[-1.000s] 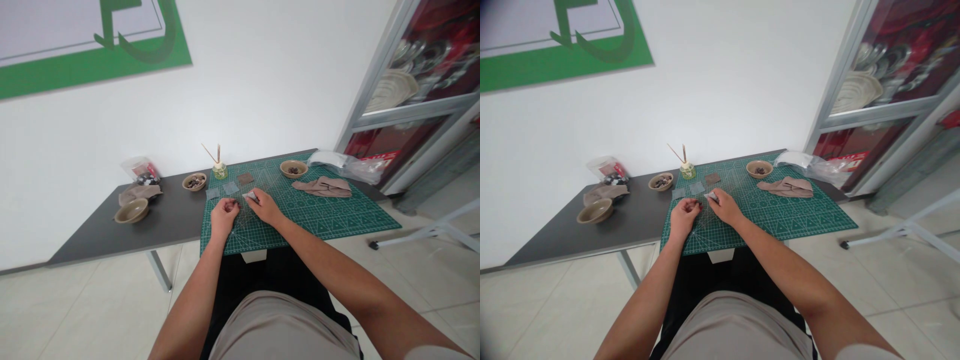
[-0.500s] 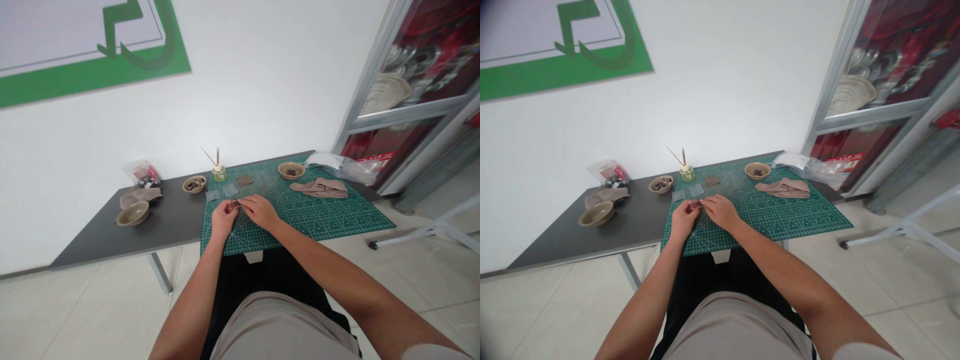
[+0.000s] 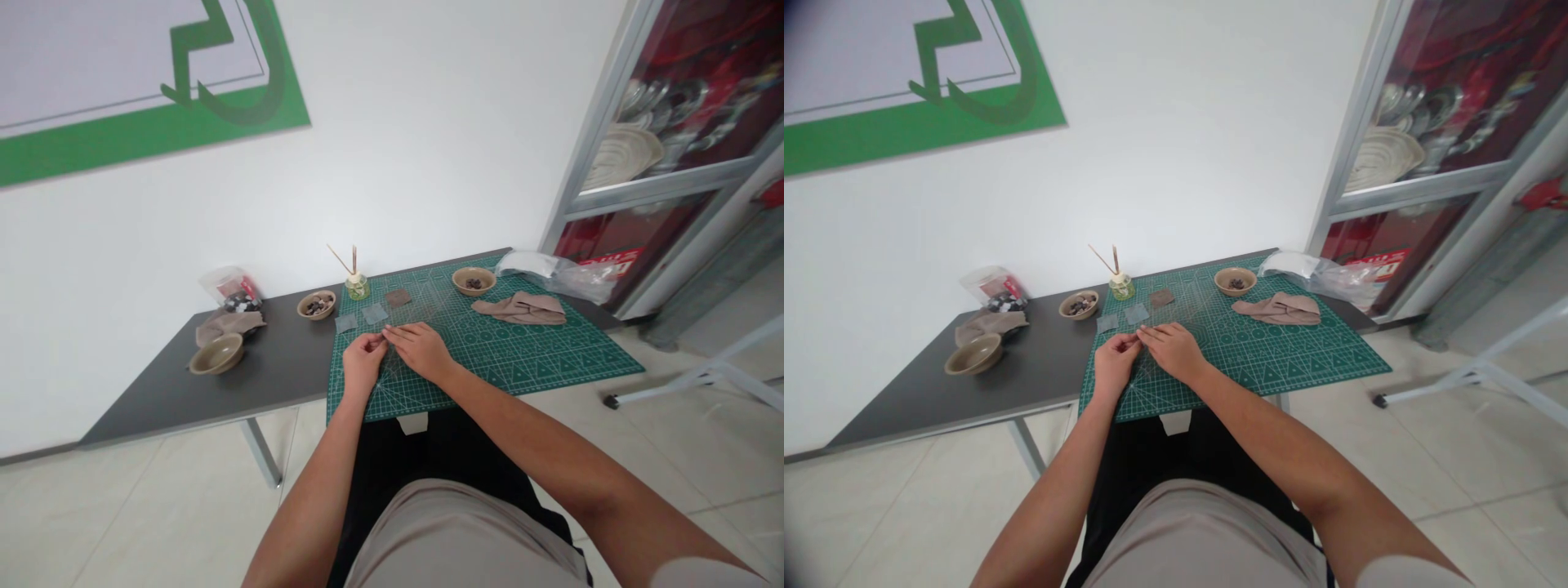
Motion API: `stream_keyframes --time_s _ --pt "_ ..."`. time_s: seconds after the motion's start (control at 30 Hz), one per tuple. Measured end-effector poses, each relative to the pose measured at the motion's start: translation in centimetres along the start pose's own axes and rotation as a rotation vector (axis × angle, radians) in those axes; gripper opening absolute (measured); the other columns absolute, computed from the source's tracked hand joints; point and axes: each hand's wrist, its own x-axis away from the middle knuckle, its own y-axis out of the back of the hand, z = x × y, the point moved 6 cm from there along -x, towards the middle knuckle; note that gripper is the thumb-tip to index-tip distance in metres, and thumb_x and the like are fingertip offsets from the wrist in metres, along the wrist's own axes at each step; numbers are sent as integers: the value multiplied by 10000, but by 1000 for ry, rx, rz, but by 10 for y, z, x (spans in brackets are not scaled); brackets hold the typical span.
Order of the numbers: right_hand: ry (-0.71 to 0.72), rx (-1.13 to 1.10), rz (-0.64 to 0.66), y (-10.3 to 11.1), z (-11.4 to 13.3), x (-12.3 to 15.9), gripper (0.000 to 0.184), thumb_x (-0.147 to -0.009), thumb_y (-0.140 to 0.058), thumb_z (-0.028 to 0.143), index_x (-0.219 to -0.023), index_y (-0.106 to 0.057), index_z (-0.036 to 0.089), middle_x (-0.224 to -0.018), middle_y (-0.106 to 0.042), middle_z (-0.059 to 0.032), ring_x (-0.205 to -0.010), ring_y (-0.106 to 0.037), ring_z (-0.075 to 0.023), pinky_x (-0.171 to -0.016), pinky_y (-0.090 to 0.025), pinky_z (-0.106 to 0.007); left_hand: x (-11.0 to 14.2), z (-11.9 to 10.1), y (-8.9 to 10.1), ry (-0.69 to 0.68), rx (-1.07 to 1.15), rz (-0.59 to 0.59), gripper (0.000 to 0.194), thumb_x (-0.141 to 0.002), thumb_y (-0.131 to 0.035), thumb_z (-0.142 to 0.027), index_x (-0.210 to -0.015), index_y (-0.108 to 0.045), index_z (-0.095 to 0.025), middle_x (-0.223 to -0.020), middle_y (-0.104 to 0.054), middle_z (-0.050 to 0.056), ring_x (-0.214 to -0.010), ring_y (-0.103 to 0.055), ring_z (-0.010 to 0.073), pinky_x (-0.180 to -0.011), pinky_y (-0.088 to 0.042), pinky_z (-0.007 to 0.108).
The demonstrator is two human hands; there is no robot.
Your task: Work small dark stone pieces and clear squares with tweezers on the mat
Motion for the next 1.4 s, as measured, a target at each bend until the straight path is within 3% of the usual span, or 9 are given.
stream_keyframes --time_s 0.33,0.47,0.87,0.97,1.13,1.3,1.4 --pt "80 30 -8 0 5 1 355 -947 -509 154 -1285 -612 189 -1302 -642 -80 -1123 -632 -204 -911 -472 -387 -1 -1 2 20 14 -11 137 -713 -684 -281 -755 -735 -160 -688 -720 17 -621 -619 134 -619 -474 234" --pt "34 20 -39 1 2 2 347 -955 -490 153 -1278 -616 177 -1280 -657 -86 -1085 -654 -202 -887 -488 -376 0 0 2 23 45 -32 187 -694 -718 -312 -805 -742 -164 -729 -735 21 -642 -635 140 -634 -487 239" --pt "106 -114 -74 -3 4 4 393 -956 -424 102 -1321 -568 130 -1296 -640 -131 -1167 -626 -196 -958 -522 -376 3 -2 2 17 91 -33 138 -705 -707 -284 -784 -725 -172 -718 -727 14 -645 -643 137 -640 -495 240" --pt "57 -115 -75 -2 2 4 395 -955 -425 107 -1326 -563 114 -1249 -668 -140 -1110 -656 -210 -932 -540 -389 2 0 2 26 102 -42 149 -696 -716 -283 -797 -720 -174 -731 -730 15 -664 -654 143 -659 -505 247" --pt "92 -161 -57 1 3 5 434 -952 -417 98 -1363 -540 163 -1299 -640 -123 -1156 -632 -196 -962 -525 -384 3 3 1 -2 128 -37 150 -705 -712 -289 -804 -703 -177 -767 -729 15 -677 -658 143 -691 -518 261" --pt "-44 -116 -3 -2 -6 3 405 -952 -445 140 -1338 -566 148 -1213 -692 -115 -1027 -682 -200 -907 -532 -356 3 6 0 -16 245 -48 181 -708 -732 -311 -806 -666 -174 -806 -725 30 -722 -684 154 -741 -541 284" --pt "-147 -91 2 -3 -12 3 410 -945 -463 157 -1342 -567 154 -1096 -738 -97 -921 -701 -192 -845 -532 -323 1 5 -2 -45 357 -37 239 -729 -717 -315 -913 -642 -182 -761 -703 13 -704 -686 153 -751 -554 303"
